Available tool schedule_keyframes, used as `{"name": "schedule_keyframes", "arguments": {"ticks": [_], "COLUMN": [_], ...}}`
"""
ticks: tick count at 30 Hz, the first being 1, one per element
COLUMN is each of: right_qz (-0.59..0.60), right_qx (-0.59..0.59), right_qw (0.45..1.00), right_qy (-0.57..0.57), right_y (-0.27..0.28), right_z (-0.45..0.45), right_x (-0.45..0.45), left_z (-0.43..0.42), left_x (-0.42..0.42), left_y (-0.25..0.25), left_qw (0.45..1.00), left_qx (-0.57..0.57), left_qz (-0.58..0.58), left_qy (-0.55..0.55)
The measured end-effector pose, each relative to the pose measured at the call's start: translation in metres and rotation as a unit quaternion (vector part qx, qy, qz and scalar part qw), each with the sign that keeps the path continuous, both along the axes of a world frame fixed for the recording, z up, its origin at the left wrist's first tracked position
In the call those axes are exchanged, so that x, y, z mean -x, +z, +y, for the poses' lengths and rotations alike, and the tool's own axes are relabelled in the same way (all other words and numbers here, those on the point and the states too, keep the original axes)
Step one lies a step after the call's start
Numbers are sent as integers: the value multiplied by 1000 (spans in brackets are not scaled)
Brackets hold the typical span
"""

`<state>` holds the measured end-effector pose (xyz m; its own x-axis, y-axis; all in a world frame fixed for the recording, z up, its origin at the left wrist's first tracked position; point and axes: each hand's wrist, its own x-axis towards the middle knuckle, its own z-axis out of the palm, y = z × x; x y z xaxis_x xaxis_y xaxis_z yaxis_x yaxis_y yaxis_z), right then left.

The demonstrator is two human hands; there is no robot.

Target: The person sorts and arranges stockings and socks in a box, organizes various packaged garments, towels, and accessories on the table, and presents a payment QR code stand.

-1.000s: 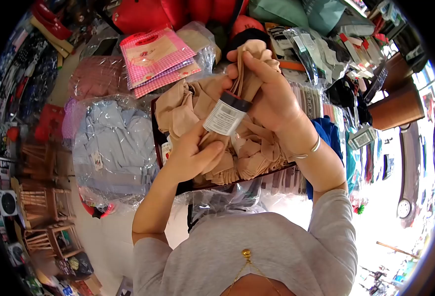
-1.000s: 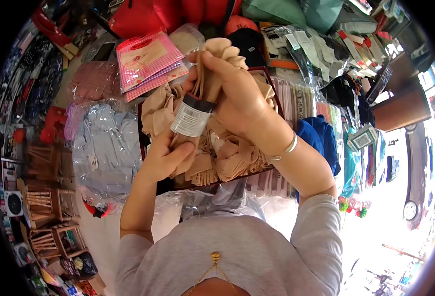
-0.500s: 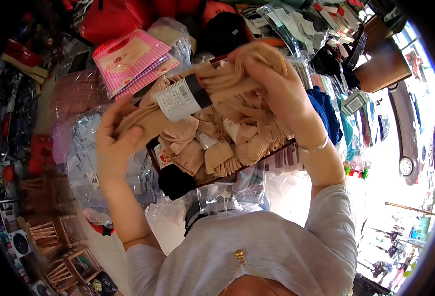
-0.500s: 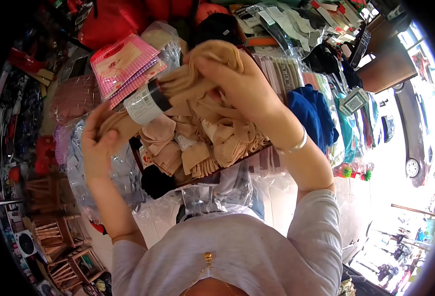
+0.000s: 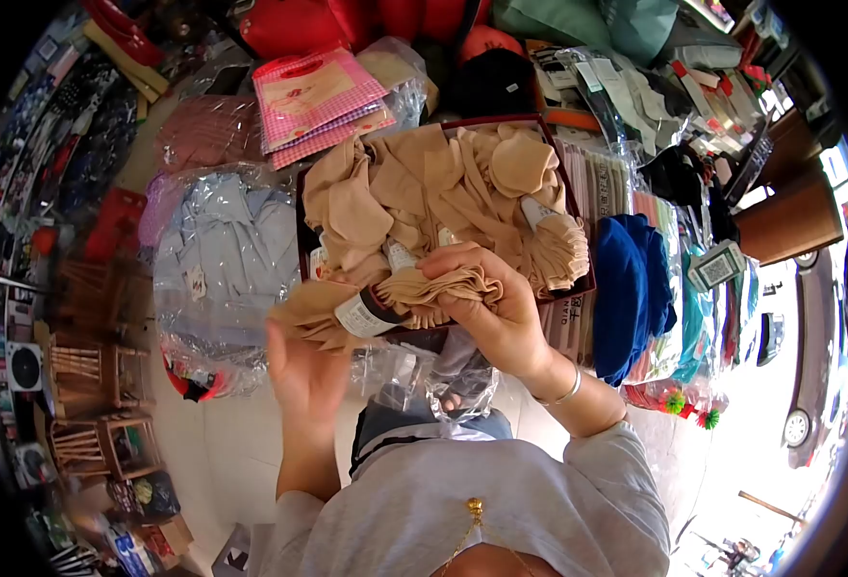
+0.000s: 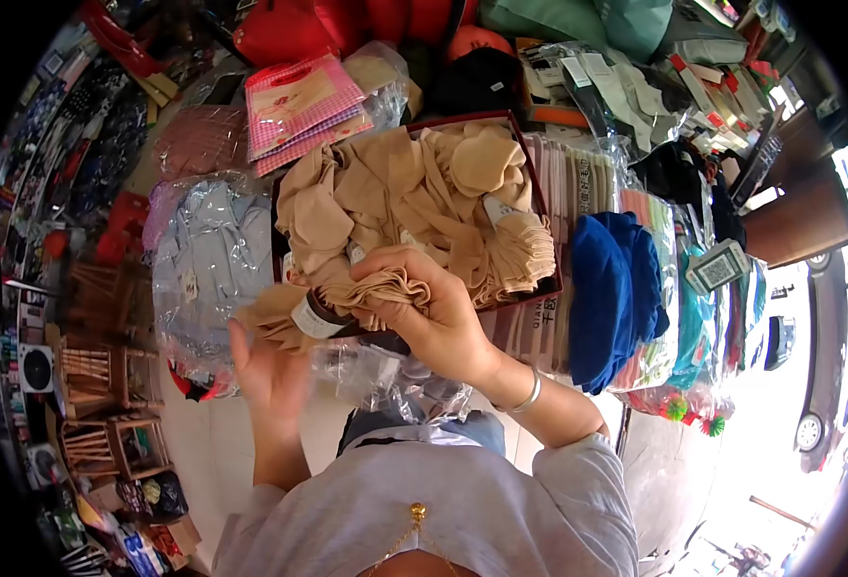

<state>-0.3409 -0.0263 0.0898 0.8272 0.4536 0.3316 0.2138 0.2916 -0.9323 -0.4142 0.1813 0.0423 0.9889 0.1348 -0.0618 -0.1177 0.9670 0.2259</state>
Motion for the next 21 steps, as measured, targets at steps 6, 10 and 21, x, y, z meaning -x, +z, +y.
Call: {"name": "schedule_keyframes", "arguments": {"ticks": [6,10,21], "right_qz": [13,-71,-232], "right_qx": [-76,-50,117], "right_qw": [996,996,963], "right_qy": [40,3,74], "right_y": [1,-4,6], "right_z": [4,14,25], "right_x": [6,14,53], "left_z": [5,6,22], "left_x": [48,73,-27], "left_y": [-3,-18,11], "left_qw": [990,989,958], "left_qx": [-97,-99,43], "left_qz": [48,107,-61], "left_qy": [86,38,-277]}}
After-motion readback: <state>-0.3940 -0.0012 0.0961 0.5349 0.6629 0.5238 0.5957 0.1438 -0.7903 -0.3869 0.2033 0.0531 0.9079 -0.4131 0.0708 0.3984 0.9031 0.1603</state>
